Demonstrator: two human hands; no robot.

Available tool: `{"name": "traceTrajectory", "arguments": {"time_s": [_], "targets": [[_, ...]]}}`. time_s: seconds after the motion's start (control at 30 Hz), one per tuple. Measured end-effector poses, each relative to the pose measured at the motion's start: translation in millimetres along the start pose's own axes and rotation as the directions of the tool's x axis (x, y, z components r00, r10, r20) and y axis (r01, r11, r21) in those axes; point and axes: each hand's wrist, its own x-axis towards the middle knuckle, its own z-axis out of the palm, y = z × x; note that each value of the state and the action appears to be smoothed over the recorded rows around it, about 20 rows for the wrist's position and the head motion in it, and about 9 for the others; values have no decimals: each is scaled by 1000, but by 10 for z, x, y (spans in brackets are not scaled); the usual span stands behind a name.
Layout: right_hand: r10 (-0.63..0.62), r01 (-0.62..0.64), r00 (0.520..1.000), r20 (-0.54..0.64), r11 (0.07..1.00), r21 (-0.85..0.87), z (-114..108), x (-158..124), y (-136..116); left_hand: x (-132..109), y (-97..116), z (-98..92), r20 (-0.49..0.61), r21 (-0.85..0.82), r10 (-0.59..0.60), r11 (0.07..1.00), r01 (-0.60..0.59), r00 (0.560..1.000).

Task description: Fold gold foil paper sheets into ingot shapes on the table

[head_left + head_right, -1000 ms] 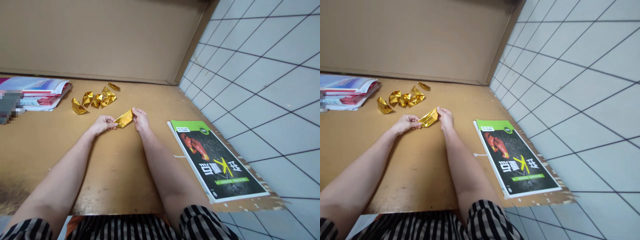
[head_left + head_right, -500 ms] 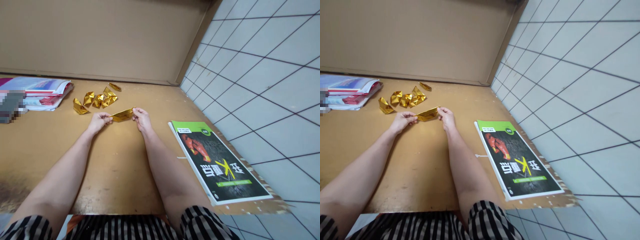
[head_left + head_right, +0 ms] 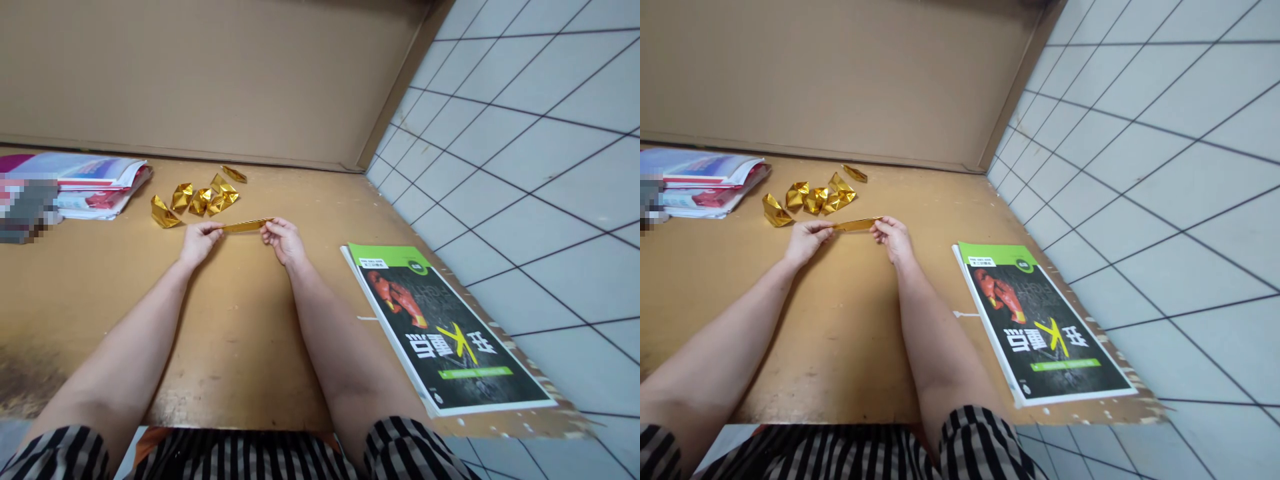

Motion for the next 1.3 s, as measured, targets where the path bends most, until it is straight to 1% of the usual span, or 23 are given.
{"name": "traceTrajectory", "arguments": {"time_s": [0.33, 0.53, 0.77, 1.07, 1.3], "targets": [[12, -12, 1000, 27, 1000, 15, 26, -12, -3, -5, 6, -10, -45, -2, -4, 1000, 4, 999], [15, -15, 999, 34, 1000, 15, 22, -16, 5, -23, 44, -6, -13, -52, -32, 998, 31, 999], [23, -22, 999, 50, 1000, -9, 32, -20, 8, -23, 51, -12, -28, -54, -54, 997, 52, 998], [21, -19, 999, 38, 999, -30, 33, -18, 12, -12, 27, -11, -27, -58, -39, 998, 38, 999], [-13, 15, 999, 33, 997, -70, 56, -39, 17, -9, 17, -12, -21, -64, -32, 997, 31, 999]]}}
